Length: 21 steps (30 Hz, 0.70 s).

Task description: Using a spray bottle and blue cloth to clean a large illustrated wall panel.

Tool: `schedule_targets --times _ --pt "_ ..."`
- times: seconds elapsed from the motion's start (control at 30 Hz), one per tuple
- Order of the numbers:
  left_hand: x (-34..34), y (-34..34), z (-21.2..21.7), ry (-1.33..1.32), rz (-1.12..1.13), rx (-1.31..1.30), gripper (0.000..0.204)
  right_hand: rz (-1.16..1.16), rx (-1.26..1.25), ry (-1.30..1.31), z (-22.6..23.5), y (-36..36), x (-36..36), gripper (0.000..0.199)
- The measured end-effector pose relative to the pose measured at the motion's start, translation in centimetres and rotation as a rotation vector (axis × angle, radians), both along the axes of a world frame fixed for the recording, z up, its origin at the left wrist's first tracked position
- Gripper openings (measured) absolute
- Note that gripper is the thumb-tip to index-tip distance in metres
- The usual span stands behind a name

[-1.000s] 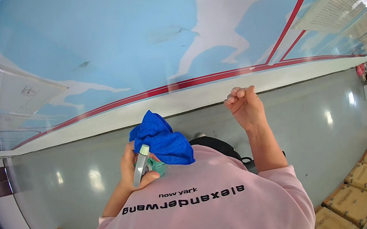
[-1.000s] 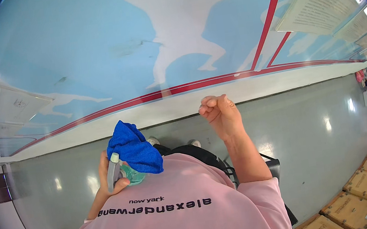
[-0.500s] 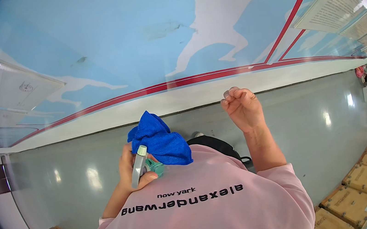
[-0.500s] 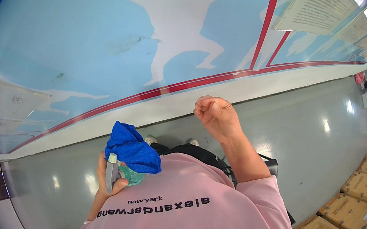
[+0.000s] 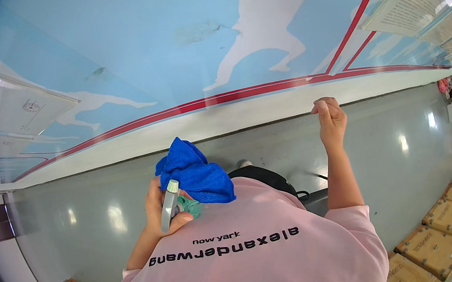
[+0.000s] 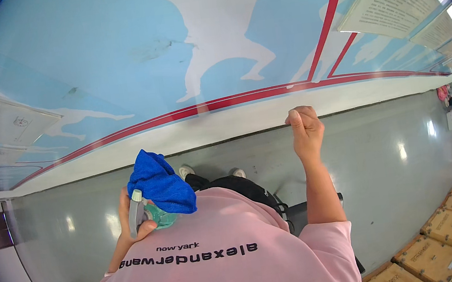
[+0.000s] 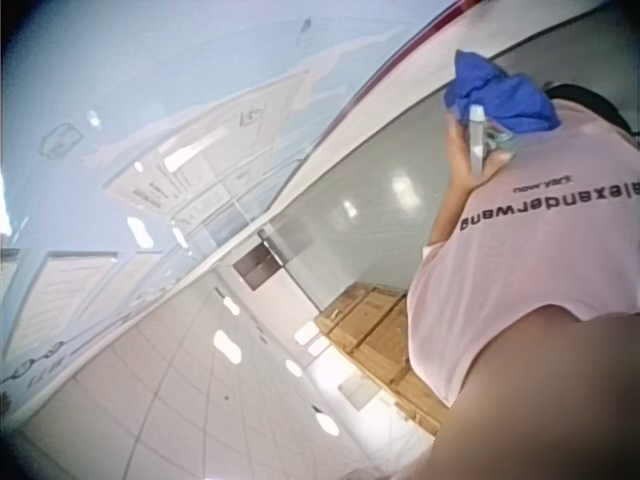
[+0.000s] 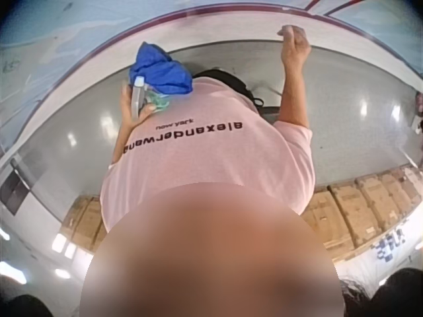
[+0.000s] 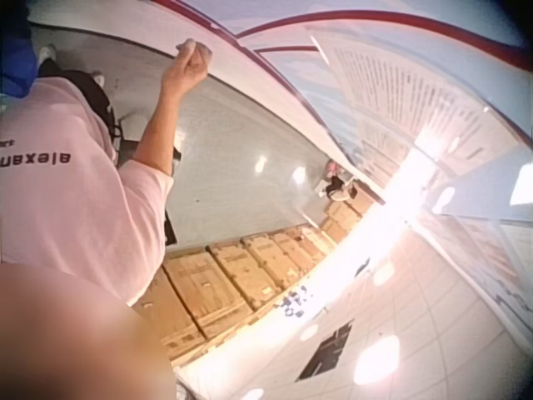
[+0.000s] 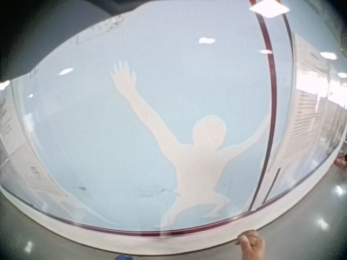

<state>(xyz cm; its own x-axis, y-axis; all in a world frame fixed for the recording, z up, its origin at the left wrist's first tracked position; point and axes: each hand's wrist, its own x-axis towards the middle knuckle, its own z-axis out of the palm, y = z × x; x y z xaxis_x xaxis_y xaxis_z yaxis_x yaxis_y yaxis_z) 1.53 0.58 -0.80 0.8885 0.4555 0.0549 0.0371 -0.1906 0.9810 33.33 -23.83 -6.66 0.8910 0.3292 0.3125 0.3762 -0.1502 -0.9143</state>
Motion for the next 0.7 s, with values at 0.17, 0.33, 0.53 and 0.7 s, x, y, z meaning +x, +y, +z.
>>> schedule_targets --times 0.17,0.33,0.53,0.7 --pt "0.0 0.1 -0.2 0.019 -0.034 0.046 0.088 -0.082 0.013 -0.025 -0.7 -0.8 0.3 0.028" --pt "-0.1 0.3 -0.5 0.01 -0.051 0.07 0.089 -0.019 -0.073 -0.037 0.1 -0.9 -0.3 0.018" --pt "0.1 0.2 -0.4 -0.012 -0.056 0.059 0.088 -0.044 -0.08 -0.024 0.5 -1.4 -0.4 0.01" --pt "-0.1 0.1 -0.4 -0.031 -0.064 0.057 0.088 -0.011 -0.011 0.036 0.0 -1.6 -0.6 0.023"
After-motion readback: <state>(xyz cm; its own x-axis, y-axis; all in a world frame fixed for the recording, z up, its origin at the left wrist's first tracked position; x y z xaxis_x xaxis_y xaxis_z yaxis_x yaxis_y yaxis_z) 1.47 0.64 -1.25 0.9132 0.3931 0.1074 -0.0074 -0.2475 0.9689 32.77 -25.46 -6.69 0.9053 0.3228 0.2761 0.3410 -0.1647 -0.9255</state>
